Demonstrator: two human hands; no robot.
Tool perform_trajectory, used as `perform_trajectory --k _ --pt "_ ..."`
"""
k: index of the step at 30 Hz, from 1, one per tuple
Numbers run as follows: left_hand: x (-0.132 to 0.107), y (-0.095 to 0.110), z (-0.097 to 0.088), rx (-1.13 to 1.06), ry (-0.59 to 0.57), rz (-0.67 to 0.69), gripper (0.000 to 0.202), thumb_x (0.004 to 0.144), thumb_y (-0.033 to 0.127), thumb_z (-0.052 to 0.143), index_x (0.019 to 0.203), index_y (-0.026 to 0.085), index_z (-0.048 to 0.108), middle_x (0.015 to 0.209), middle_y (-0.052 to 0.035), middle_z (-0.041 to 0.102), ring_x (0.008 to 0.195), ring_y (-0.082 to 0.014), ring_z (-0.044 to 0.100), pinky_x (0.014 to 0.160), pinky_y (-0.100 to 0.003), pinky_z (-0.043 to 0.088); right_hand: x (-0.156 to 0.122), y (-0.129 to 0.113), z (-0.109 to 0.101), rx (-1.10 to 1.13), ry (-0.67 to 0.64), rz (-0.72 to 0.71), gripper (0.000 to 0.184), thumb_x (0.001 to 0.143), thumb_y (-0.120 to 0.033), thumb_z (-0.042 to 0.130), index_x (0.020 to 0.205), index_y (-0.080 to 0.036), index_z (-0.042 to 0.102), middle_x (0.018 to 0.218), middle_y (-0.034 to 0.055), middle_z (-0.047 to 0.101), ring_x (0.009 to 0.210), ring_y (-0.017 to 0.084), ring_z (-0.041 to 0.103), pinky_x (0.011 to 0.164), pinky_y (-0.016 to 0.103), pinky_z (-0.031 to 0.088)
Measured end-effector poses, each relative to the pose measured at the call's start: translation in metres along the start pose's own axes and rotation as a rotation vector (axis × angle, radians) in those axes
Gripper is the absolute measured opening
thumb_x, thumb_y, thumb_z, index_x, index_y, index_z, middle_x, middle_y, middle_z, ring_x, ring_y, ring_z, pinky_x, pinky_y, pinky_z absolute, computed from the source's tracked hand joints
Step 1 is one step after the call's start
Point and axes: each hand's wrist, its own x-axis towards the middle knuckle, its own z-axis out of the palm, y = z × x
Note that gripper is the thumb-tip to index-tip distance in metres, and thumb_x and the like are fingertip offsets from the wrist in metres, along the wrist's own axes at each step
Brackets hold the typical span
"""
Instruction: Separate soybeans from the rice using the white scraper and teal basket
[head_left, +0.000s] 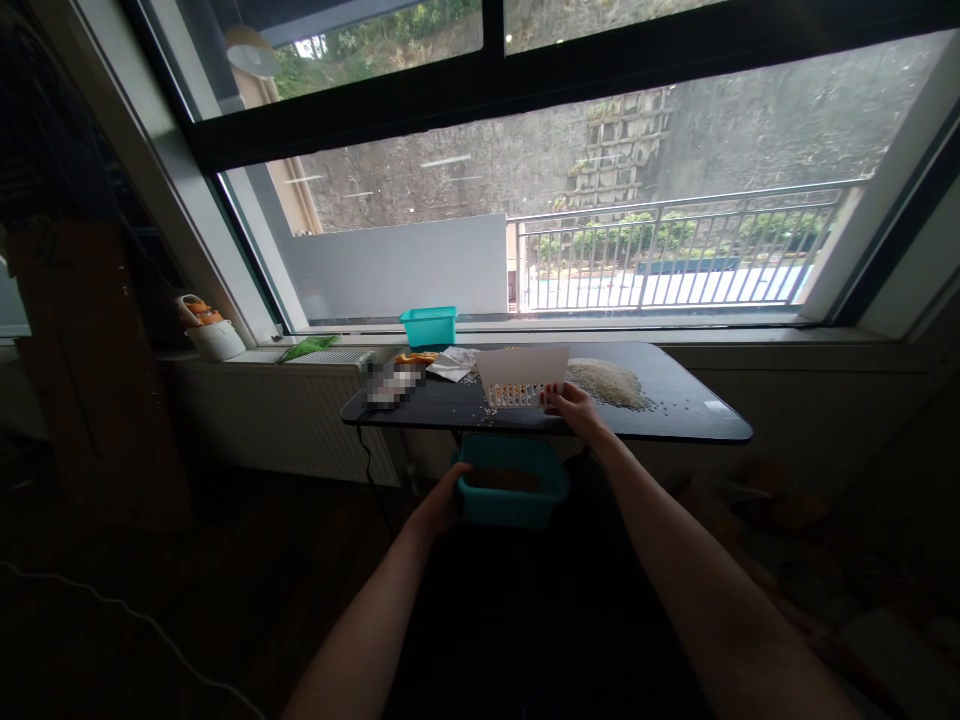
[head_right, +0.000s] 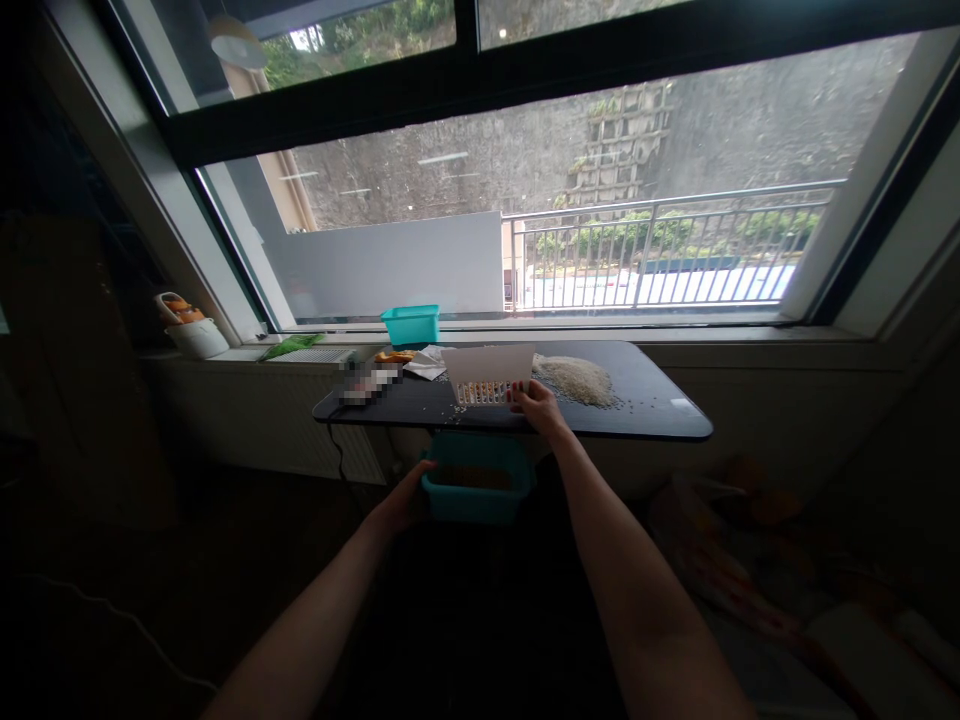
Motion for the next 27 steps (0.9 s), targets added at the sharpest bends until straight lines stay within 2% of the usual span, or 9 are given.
perform_trajectory --k 6,13,20,27 --pt "-0.001 0.000 0.000 -0.028 -0.023 0.003 0.041 0.074 0.041 0.052 0.108 0.018 0.056 0.090 -0.0066 0.066 0.082 -0.0216 0.062 0.068 -0.030 0.050 -0.002 -0.004 0.000 0.019 -0.024 0.014 0.034 0.056 -0.045 0.071 0.075 -0.020 0.059 0.075 0.0005 0.063 0.075 0.016 0.062 0.064 0.029 0.052" --pt "-0.003 0.002 -0.002 -0.043 -0.027 -0.001 0.043 0.076 0.044 0.049 0.109 0.017 0.055 0.088 -0.0075 0.066 0.078 -0.0218 0.063 0.067 -0.032 0.049 -0.004 -0.010 0.010 0.021 -0.131 0.009 0.033 0.058 -0.043 0.070 0.077 -0.019 0.061 0.076 0.0016 0.064 0.073 0.015 0.061 0.067 0.031 0.052" --pt "-0.007 0.002 0.001 -0.022 0.009 -0.002 0.041 0.076 0.044 0.048 0.108 0.020 0.055 0.089 -0.0059 0.066 0.081 -0.0216 0.062 0.066 -0.031 0.049 -0.005 -0.011 0.019 -0.018 -0.146 0.024 0.034 0.056 -0.046 0.071 0.074 -0.019 0.060 0.072 0.0008 0.062 0.071 0.015 0.060 0.066 0.030 0.051" --pt "-0.006 0.002 0.001 -0.021 0.033 -0.010 0.043 0.075 0.045 0.050 0.109 0.019 0.055 0.090 -0.0078 0.066 0.084 -0.0231 0.061 0.068 -0.032 0.049 -0.005 -0.011 0.023 0.002 -0.133 0.016 0.034 0.057 -0.048 0.069 0.075 -0.020 0.059 0.075 0.0018 0.063 0.072 0.015 0.060 0.066 0.031 0.051"
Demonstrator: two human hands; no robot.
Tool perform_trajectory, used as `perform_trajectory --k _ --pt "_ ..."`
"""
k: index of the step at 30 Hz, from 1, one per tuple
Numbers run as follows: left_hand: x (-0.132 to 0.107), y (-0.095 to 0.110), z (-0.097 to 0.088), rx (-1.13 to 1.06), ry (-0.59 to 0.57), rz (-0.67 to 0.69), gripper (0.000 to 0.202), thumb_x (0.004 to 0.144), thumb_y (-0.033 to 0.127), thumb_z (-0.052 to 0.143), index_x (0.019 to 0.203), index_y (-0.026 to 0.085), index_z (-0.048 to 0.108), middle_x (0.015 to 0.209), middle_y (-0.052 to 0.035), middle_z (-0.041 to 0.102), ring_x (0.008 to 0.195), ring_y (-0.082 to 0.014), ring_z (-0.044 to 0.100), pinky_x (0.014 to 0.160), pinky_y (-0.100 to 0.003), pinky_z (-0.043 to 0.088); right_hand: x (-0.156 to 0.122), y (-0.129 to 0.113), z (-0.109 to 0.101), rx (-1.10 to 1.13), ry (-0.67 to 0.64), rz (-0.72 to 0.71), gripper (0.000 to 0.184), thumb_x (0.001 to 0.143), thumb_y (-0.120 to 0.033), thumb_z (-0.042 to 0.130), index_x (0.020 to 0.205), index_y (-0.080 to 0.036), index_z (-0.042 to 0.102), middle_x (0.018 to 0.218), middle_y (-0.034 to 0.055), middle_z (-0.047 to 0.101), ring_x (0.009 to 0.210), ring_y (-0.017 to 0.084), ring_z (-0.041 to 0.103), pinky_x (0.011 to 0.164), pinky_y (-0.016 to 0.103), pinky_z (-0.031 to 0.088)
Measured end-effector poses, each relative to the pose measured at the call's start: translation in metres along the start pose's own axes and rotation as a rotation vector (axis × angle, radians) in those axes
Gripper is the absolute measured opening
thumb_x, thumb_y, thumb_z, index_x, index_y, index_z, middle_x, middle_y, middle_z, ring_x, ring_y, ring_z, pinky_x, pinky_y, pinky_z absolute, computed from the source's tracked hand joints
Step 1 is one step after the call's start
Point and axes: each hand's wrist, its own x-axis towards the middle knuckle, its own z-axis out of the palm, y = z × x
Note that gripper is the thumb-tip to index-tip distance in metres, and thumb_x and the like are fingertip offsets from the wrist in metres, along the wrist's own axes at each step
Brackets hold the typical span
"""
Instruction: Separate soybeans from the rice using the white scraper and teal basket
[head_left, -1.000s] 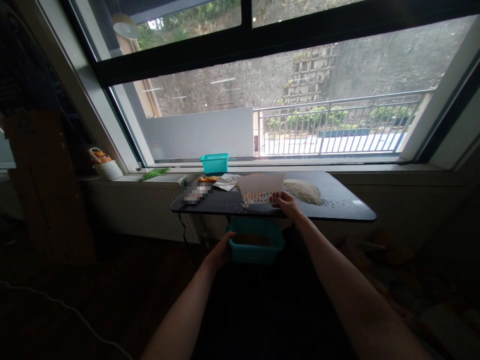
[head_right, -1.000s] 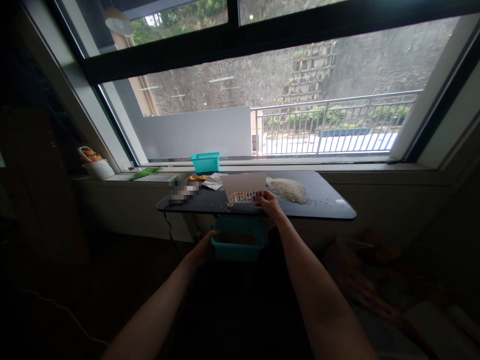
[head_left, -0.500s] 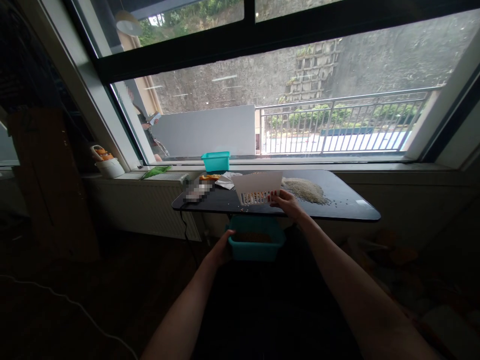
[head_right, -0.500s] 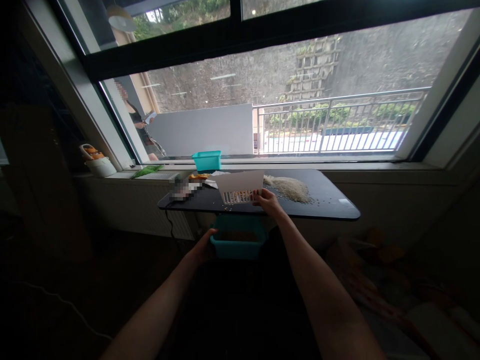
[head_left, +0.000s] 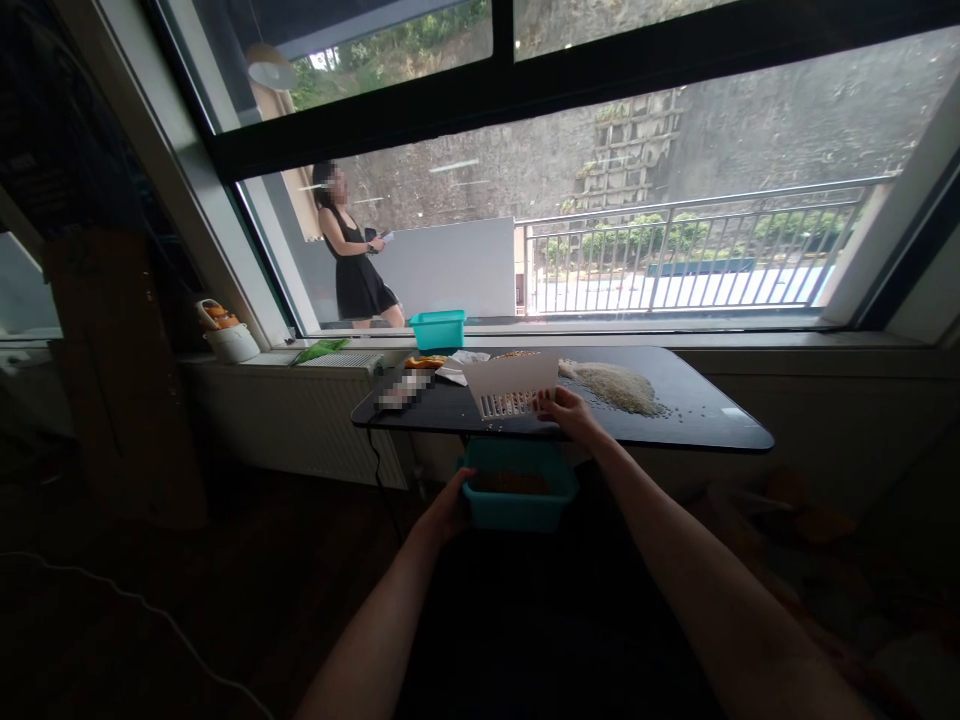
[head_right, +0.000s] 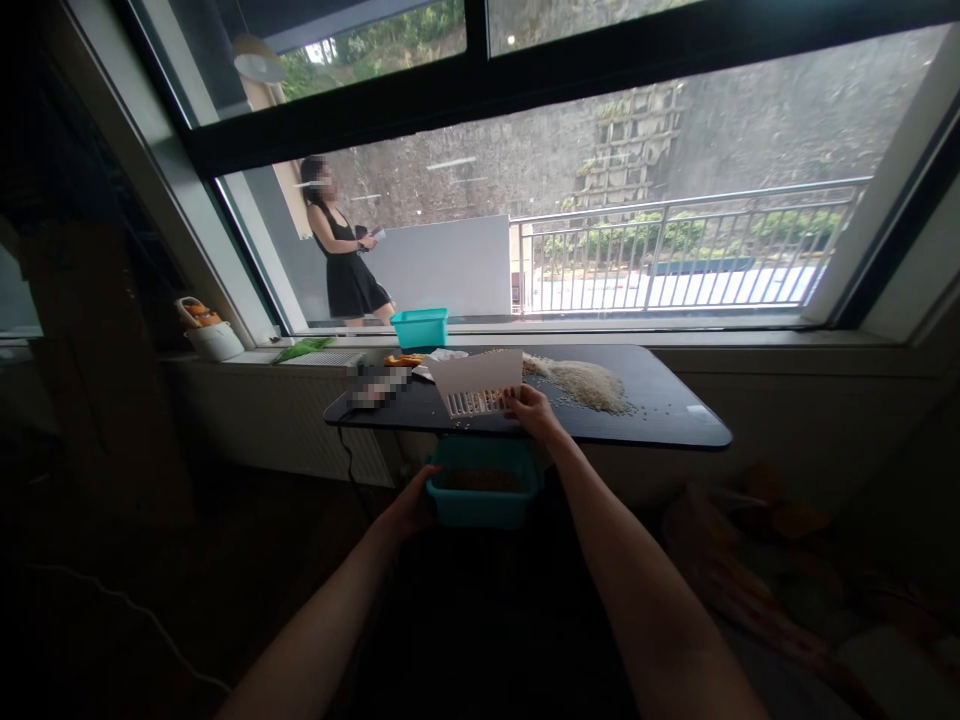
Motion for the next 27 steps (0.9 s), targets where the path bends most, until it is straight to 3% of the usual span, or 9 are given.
perform_trajectory --k 8,16,27 --pt "0.0048 -0.0017 -0.0016 -0.046 -0.051 0.001 0.043 0.075 0.044 0.051 0.109 0.018 0.055 0.093 -0.0086 0.065 0.087 -0.0229 0.061 0.071 -0.032 0.049 0.0042 0.0047 0.0028 0.013 0.020 0.011 0.036 0.055 -0.047 0.071 0.074 -0.019 0.059 0.074 0.0012 0.063 0.070 0.014 0.060 0.064 0.030 0.052" --pt "0.0031 -0.0007 -0.0009 -0.026 -0.008 0.003 0.043 0.075 0.044 0.050 0.110 0.019 0.055 0.092 -0.0082 0.065 0.084 -0.0232 0.062 0.069 -0.032 0.049 0.0025 0.0047 0.0014 0.013 0.010 0.009 0.035 0.056 -0.047 0.071 0.073 -0.019 0.060 0.074 0.0011 0.063 0.071 0.016 0.062 0.065 0.032 0.053" --pt "0.0089 -0.0040 -0.0042 -0.104 -0.085 0.010 0.038 0.076 0.042 0.051 0.105 0.018 0.057 0.087 -0.0059 0.067 0.084 -0.0211 0.062 0.069 -0.029 0.048 0.0013 0.0049 -0.0022 0.024 0.025 0.007 0.037 0.054 -0.048 0.072 0.074 -0.019 0.060 0.073 0.0013 0.064 0.071 0.016 0.062 0.061 0.029 0.052"
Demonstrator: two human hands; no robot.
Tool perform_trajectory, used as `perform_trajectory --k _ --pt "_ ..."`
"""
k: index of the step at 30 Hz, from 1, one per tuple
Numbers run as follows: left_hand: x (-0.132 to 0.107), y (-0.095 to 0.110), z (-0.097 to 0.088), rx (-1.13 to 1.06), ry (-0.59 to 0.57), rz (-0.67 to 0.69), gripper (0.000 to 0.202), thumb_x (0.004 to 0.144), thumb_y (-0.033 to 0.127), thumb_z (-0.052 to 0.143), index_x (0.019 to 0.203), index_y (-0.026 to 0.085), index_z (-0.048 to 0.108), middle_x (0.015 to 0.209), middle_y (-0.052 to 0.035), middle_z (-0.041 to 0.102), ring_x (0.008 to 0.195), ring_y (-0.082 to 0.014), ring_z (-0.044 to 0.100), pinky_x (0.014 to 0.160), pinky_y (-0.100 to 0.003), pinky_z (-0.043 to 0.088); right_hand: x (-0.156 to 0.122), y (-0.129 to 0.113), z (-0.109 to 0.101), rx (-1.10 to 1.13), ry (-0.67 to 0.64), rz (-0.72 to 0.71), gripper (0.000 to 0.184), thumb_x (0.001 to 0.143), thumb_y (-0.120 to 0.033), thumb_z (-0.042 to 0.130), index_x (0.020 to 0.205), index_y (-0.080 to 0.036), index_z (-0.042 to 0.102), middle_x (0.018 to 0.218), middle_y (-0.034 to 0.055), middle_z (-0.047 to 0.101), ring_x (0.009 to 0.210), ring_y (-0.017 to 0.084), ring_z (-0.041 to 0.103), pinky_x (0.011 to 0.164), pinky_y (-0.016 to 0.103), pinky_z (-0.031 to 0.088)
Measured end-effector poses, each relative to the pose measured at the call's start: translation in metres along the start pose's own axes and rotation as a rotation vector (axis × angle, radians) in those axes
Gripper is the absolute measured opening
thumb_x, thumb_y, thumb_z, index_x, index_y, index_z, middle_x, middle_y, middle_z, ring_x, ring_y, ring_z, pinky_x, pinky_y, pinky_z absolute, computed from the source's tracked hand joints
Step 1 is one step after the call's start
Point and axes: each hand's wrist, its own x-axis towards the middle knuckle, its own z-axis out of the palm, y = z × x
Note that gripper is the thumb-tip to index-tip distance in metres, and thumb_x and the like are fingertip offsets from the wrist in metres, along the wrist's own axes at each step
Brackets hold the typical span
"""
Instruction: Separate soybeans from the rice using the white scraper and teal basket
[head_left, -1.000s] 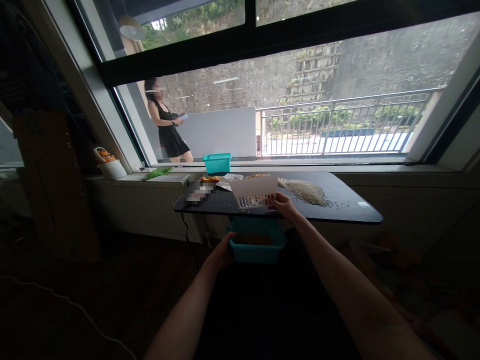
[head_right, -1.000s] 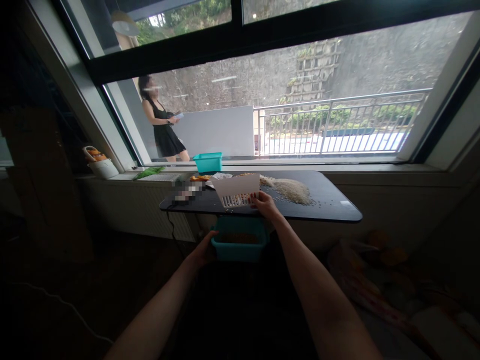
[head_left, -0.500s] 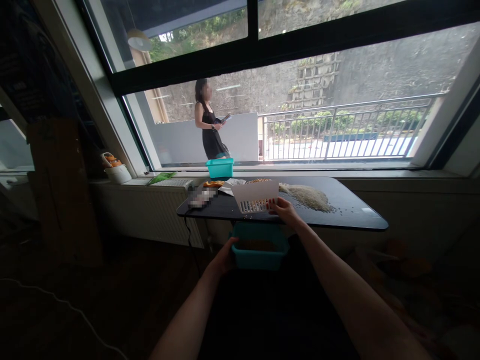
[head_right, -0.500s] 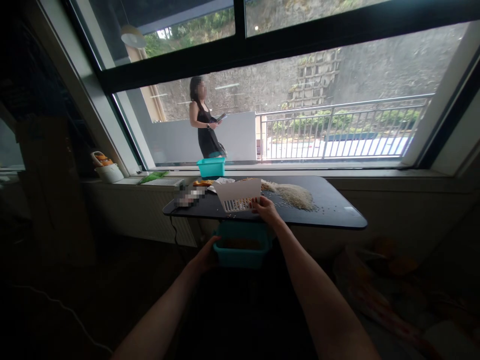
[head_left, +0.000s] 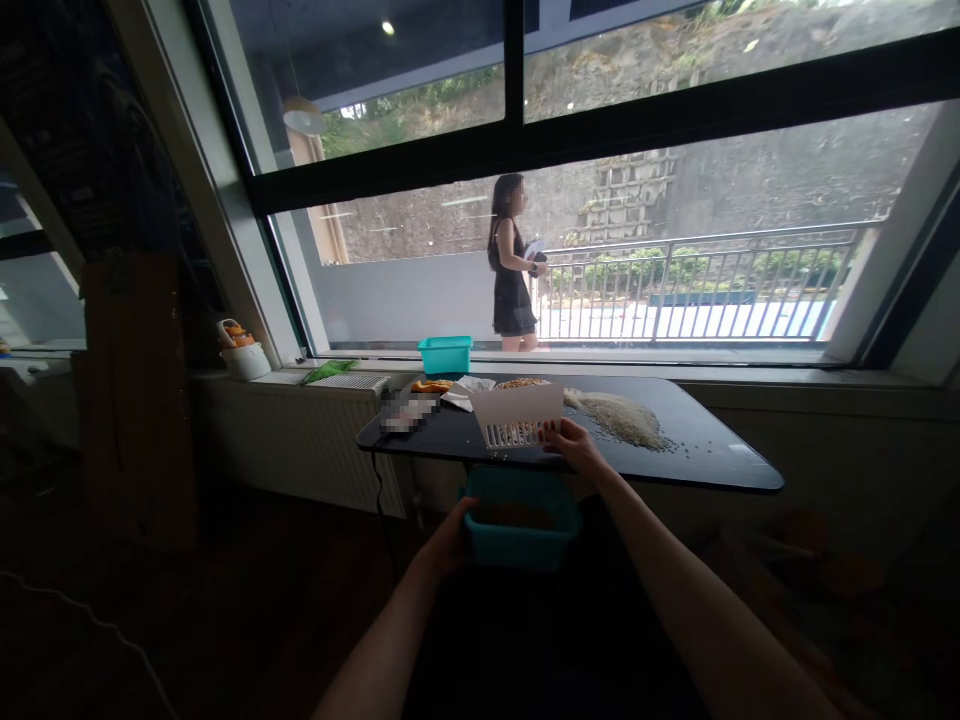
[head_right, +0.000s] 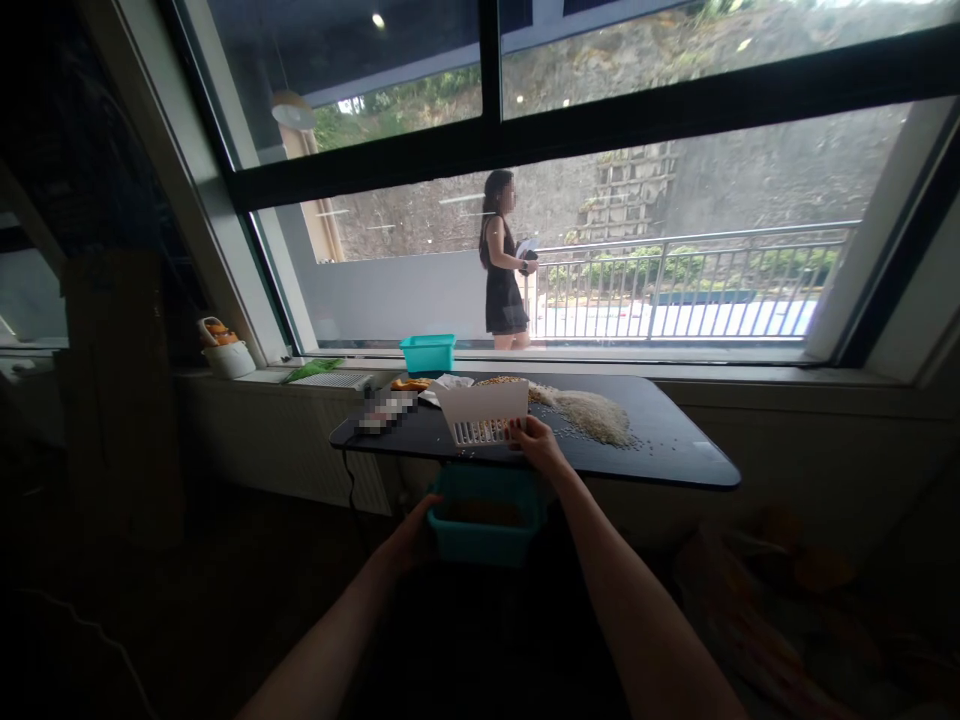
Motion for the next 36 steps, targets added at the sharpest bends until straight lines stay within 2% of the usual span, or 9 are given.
perform_trajectory --k 9,16,23,29,36 --pt "0.001 -0.001 0.001 0.009 0.002 0.004 0.042 0.075 0.044 0.052 0.107 0.018 0.056 0.087 -0.0063 0.067 0.086 -0.0221 0.062 0.070 -0.029 0.049 -0.004 -0.006 -0.001 -0.033 0.002 -0.001 0.040 0.054 -0.053 0.070 0.074 -0.020 0.060 0.074 0.0030 0.064 0.071 0.017 0.062 0.061 0.031 0.053" --pt "0.003 -0.002 -0.001 0.009 -0.002 -0.012 0.047 0.073 0.045 0.054 0.111 0.017 0.055 0.093 -0.0072 0.067 0.089 -0.0227 0.062 0.074 -0.031 0.049 -0.005 -0.005 -0.002 0.010 0.025 0.032 0.039 0.053 -0.048 0.072 0.074 -0.018 0.059 0.075 0.0033 0.065 0.075 0.018 0.062 0.062 0.029 0.051" --pt "0.007 -0.003 -0.004 -0.016 -0.037 -0.010 0.047 0.074 0.043 0.055 0.112 0.017 0.055 0.096 -0.0079 0.066 0.089 -0.0231 0.062 0.075 -0.031 0.049 -0.005 -0.004 -0.003 0.011 0.027 0.038 0.034 0.057 -0.043 0.071 0.076 -0.018 0.060 0.074 0.0030 0.065 0.070 0.016 0.062 0.061 0.028 0.051" --pt "0.011 -0.005 -0.008 -0.007 -0.019 -0.014 0.051 0.072 0.045 0.056 0.114 0.016 0.054 0.095 -0.0085 0.066 0.085 -0.0249 0.062 0.074 -0.035 0.049 -0.006 -0.005 -0.003 -0.003 0.031 0.031 0.034 0.060 -0.044 0.069 0.080 -0.018 0.062 0.077 0.0043 0.066 0.073 0.017 0.062 0.063 0.030 0.052" --pt "0.005 -0.003 -0.003 0.005 -0.014 -0.011 0.048 0.071 0.045 0.057 0.111 0.017 0.056 0.094 -0.0083 0.066 0.086 -0.0243 0.062 0.071 -0.032 0.049 -0.005 -0.003 -0.003 0.030 0.045 0.039 0.036 0.056 -0.045 0.072 0.077 -0.018 0.060 0.076 0.0032 0.065 0.074 0.017 0.062 0.063 0.029 0.051"
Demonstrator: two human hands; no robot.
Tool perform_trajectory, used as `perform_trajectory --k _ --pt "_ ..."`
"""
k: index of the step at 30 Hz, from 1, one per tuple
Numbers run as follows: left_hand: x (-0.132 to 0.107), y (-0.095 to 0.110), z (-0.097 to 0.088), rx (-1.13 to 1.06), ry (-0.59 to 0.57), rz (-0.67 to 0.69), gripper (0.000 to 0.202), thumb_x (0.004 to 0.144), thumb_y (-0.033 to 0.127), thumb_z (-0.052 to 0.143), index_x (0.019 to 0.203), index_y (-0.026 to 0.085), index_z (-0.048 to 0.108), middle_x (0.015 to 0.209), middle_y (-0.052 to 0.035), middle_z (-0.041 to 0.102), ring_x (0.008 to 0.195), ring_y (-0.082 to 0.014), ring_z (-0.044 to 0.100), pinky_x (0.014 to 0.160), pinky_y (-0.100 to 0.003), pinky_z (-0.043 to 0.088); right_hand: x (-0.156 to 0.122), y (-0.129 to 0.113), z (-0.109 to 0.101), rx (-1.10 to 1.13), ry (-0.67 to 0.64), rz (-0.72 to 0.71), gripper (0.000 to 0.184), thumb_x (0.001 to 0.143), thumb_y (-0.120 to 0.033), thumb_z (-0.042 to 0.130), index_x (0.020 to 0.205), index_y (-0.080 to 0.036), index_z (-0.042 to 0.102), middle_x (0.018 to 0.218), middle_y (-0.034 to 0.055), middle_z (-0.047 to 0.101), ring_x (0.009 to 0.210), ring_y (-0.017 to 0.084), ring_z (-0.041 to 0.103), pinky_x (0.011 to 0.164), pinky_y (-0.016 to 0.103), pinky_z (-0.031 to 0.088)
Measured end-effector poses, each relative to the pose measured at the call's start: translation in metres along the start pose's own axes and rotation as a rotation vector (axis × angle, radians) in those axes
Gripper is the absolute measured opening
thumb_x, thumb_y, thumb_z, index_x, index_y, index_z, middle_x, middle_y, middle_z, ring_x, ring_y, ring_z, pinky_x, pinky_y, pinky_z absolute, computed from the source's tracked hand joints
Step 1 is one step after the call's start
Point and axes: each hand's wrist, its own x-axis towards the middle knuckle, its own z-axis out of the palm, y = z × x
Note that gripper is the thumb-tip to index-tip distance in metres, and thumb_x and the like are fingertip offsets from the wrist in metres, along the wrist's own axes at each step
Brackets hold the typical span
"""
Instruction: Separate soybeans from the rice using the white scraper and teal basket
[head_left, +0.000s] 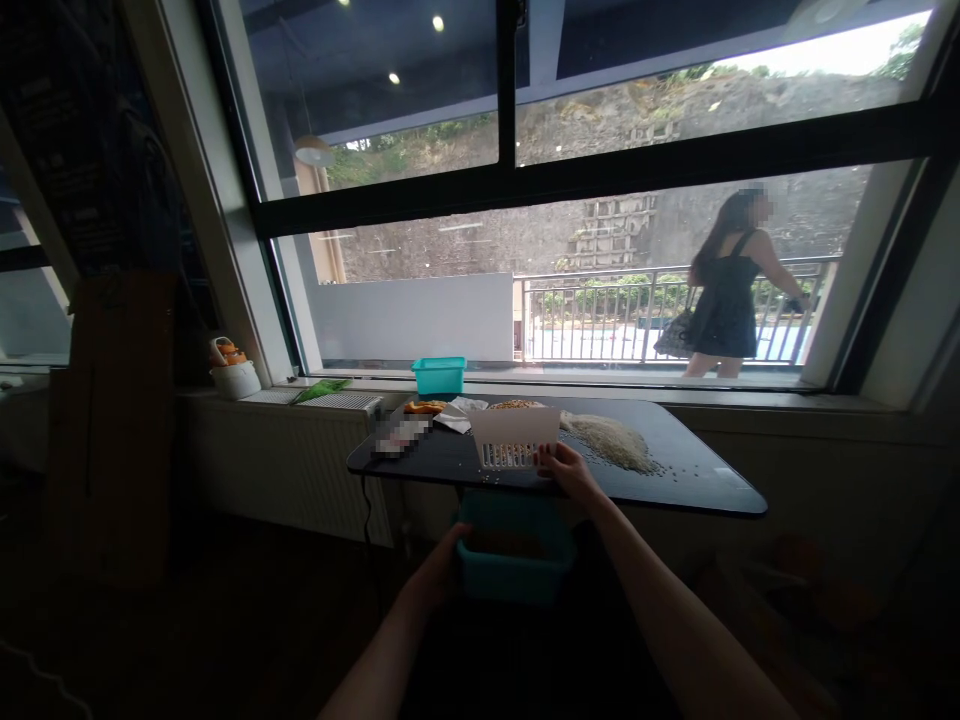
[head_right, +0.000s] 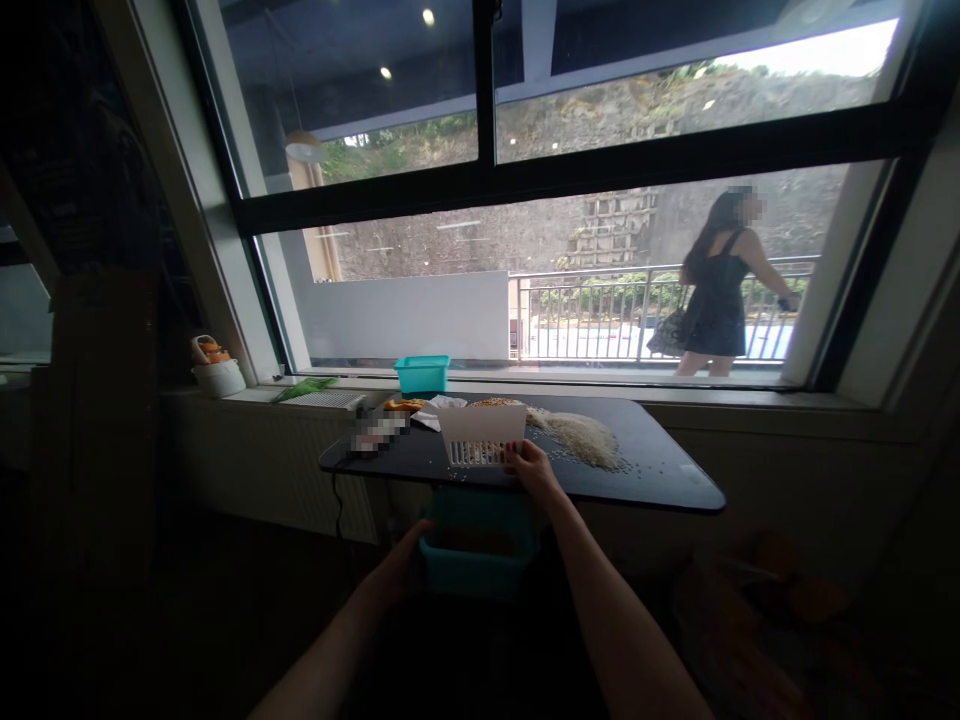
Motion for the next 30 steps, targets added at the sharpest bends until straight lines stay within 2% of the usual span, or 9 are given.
perform_trajectory --k 4,9,15,23,30 --pt "-0.0017 0.0011 0.0017 0.012 0.023 0.004 0.045 0.073 0.043 0.055 0.110 0.017 0.056 0.091 -0.0079 0.067 0.084 -0.0233 0.063 0.069 -0.031 0.049 -0.0020 -0.0014 -0.0001 0.005 0.006 0.004 0.036 0.056 -0.046 0.071 0.075 -0.018 0.059 0.077 0.0031 0.065 0.076 0.017 0.062 0.064 0.029 0.051" --pt "-0.0043 0.0027 0.0045 0.023 0.000 0.022 0.042 0.074 0.042 0.053 0.108 0.016 0.057 0.087 -0.0074 0.067 0.081 -0.0217 0.063 0.067 -0.029 0.049 -0.0037 -0.0037 -0.0002 0.008 0.002 0.014 0.036 0.055 -0.044 0.073 0.078 -0.018 0.061 0.077 0.0027 0.065 0.074 0.016 0.062 0.065 0.029 0.051" --pt "-0.0049 0.0032 0.0037 0.048 0.060 0.012 0.043 0.073 0.043 0.054 0.105 0.016 0.058 0.084 -0.0071 0.066 0.077 -0.0215 0.063 0.066 -0.030 0.050 -0.0033 -0.0021 -0.0004 -0.005 -0.010 0.003 0.035 0.056 -0.044 0.072 0.076 -0.019 0.060 0.078 0.0026 0.065 0.076 0.017 0.062 0.066 0.030 0.051" --pt "-0.0024 0.0033 -0.0006 0.044 0.038 0.000 0.042 0.073 0.043 0.054 0.106 0.017 0.057 0.087 -0.0071 0.066 0.081 -0.0217 0.063 0.067 -0.030 0.050 -0.0005 0.0025 0.0003 -0.020 -0.023 -0.004 0.035 0.055 -0.045 0.072 0.075 -0.019 0.060 0.076 0.0013 0.064 0.075 0.017 0.061 0.065 0.030 0.051" --pt "-0.0095 0.0055 0.0067 0.098 0.060 0.016 0.044 0.074 0.045 0.051 0.108 0.017 0.056 0.089 -0.0070 0.066 0.084 -0.0226 0.063 0.071 -0.032 0.050 -0.0003 0.0033 0.0033 -0.046 -0.047 -0.010 0.034 0.055 -0.043 0.071 0.077 -0.019 0.061 0.075 0.0014 0.064 0.073 0.016 0.060 0.063 0.030 0.050"
